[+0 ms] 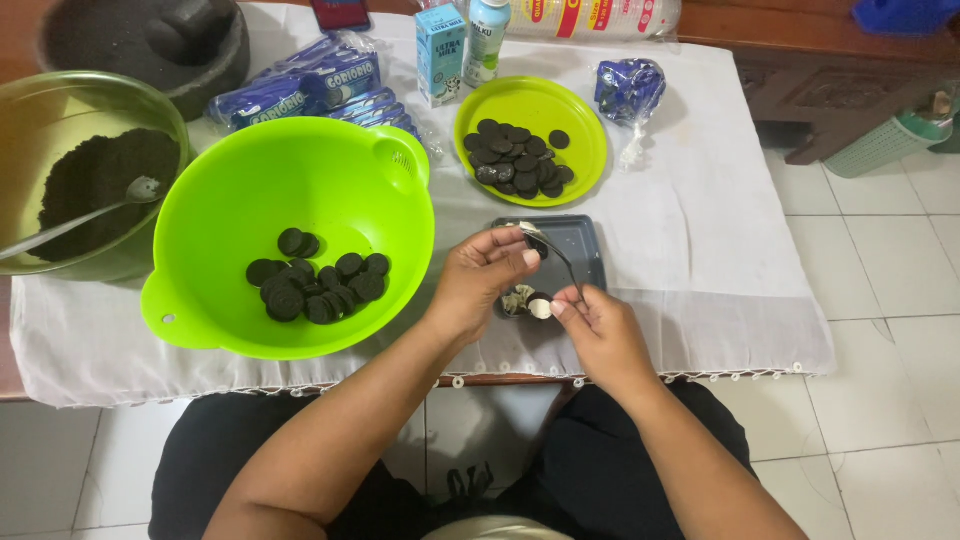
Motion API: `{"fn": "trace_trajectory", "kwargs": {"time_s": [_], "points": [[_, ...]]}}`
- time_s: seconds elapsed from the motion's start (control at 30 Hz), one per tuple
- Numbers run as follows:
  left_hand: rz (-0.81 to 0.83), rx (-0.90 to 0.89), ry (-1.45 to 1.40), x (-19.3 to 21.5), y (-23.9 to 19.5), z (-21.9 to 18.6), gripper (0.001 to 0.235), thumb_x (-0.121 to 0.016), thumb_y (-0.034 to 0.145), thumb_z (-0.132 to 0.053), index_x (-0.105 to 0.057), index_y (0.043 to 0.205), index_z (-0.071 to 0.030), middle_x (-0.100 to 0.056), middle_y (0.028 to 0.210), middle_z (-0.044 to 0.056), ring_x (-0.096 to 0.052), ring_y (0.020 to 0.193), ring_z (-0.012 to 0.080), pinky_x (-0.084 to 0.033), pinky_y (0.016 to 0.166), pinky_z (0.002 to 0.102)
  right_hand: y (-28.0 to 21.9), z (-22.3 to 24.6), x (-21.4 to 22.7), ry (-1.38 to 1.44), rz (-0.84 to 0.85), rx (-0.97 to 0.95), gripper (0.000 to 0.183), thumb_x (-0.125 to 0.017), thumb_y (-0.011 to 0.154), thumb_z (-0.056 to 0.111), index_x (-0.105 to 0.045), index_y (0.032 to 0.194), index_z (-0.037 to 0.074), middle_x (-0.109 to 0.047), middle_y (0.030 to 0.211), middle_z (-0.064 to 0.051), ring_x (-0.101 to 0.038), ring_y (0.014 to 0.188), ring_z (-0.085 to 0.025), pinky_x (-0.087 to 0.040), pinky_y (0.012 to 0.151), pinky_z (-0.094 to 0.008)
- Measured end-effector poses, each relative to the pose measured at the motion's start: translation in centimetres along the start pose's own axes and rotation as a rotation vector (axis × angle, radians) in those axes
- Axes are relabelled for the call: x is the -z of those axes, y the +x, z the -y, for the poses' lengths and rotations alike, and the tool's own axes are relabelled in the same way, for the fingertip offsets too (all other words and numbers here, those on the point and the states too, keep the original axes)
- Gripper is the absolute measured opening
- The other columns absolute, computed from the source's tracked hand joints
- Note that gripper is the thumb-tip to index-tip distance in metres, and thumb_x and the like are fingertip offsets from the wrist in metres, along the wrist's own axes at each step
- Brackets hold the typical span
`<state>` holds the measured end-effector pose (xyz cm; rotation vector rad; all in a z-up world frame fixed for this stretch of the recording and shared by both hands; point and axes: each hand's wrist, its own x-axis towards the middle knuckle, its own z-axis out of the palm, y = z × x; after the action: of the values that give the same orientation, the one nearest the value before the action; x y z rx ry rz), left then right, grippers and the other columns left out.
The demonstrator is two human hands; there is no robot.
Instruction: Separating chocolate cookies and scraping off the cream filling using a spoon
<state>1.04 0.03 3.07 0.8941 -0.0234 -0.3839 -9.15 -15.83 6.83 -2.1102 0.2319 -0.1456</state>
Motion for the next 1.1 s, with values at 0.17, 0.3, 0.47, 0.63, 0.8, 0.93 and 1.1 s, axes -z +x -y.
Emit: {"fn": "trace_trajectory", "kwargs": {"time_s": [0.17,0.3,0.47,0.63,0.8,0.93,1.1], "points": [[0.016,0.021,0.051,-1.1,-0.4,-0.7,0.042,-0.087,0.079,-0.003,-0.072,0.117,0.002,-0.077,0.101,0.015,-0.076,0.090,0.0184,-0.065,0.082,0.031,0.2,-0.1,0.4,0.038,0.004,-0.020,0.007,-0.071,0.094,0.013,-0.075,0.096,0.008,-0.067,0.059,-0.005,-0.056,0.057,-0.012,-0.049,0.056,-0.029],[-0.026,-0.013,0.122,-3.4,0.8,-2.0,0.047,-0.084,0.083,-0.007,-0.066,0.124,0.007,-0.073,0.098,0.012,-0.072,0.080,0.0139,-0.064,0.075,0.027,1.0,-1.4,0.8,0.235,-0.078,-0.077,0.008,-0.072,0.095,0.011,-0.072,0.101,0.006,-0.062,0.066,0.002,-0.051,0.064,-0.008,-0.045,0.062,-0.022],[-0.256,-0.191,0.493,-1.9,11.6,0.1,0.037,-0.088,0.076,-0.020,-0.070,0.106,-0.007,-0.074,0.085,0.008,-0.072,0.069,0.0137,-0.061,0.062,0.029,1.4,0.1,1.9,0.337,-0.139,-0.096,0.008,-0.072,0.094,0.010,-0.071,0.101,0.004,-0.056,0.066,0.006,-0.048,0.063,-0.002,-0.037,0.059,-0.017],[-0.332,-0.261,0.848,-3.5,11.8,-2.2,0.051,-0.076,0.094,-0.032,-0.063,0.134,-0.004,-0.069,0.122,0.023,-0.070,0.115,0.0358,-0.063,0.089,0.046,1.6,-0.6,2.1,0.483,-0.128,-0.166,0.009,-0.072,0.093,0.008,-0.070,0.099,0.002,-0.042,0.057,0.006,-0.036,0.042,0.000,-0.027,0.038,-0.015],[-0.038,-0.311,0.734,-2.8,7.9,-0.7,0.039,-0.072,0.099,-0.028,-0.068,0.131,-0.008,-0.071,0.120,0.020,-0.068,0.116,0.0374,-0.060,0.093,0.049,2.0,-0.3,2.6,0.777,-0.077,-0.276,0.006,-0.068,0.095,0.007,-0.065,0.099,0.004,-0.031,0.059,0.009,-0.025,0.041,0.001,-0.020,0.034,-0.015],[-0.035,-0.247,0.826,1.1,5.5,-1.8,0.028,-0.078,0.092,-0.028,-0.078,0.116,-0.015,-0.077,0.104,0.011,-0.076,0.097,0.0239,-0.063,0.081,0.038,1.9,-0.3,2.2,0.855,-0.042,-0.294,0.005,-0.067,0.096,0.009,-0.063,0.099,0.006,-0.028,0.058,0.010,-0.024,0.043,0.001,-0.020,0.034,-0.014],[0.185,-0.154,0.606,2.4,1.9,-2.9,0.043,-0.082,0.083,-0.008,-0.073,0.125,-0.008,-0.077,0.110,0.015,-0.071,0.093,0.0161,-0.061,0.080,0.029,2.0,-0.7,1.0,0.931,0.016,-0.318,0.005,-0.067,0.097,0.011,-0.063,0.098,0.009,-0.024,0.058,0.010,-0.022,0.042,-0.001,-0.021,0.035,-0.015]]}}
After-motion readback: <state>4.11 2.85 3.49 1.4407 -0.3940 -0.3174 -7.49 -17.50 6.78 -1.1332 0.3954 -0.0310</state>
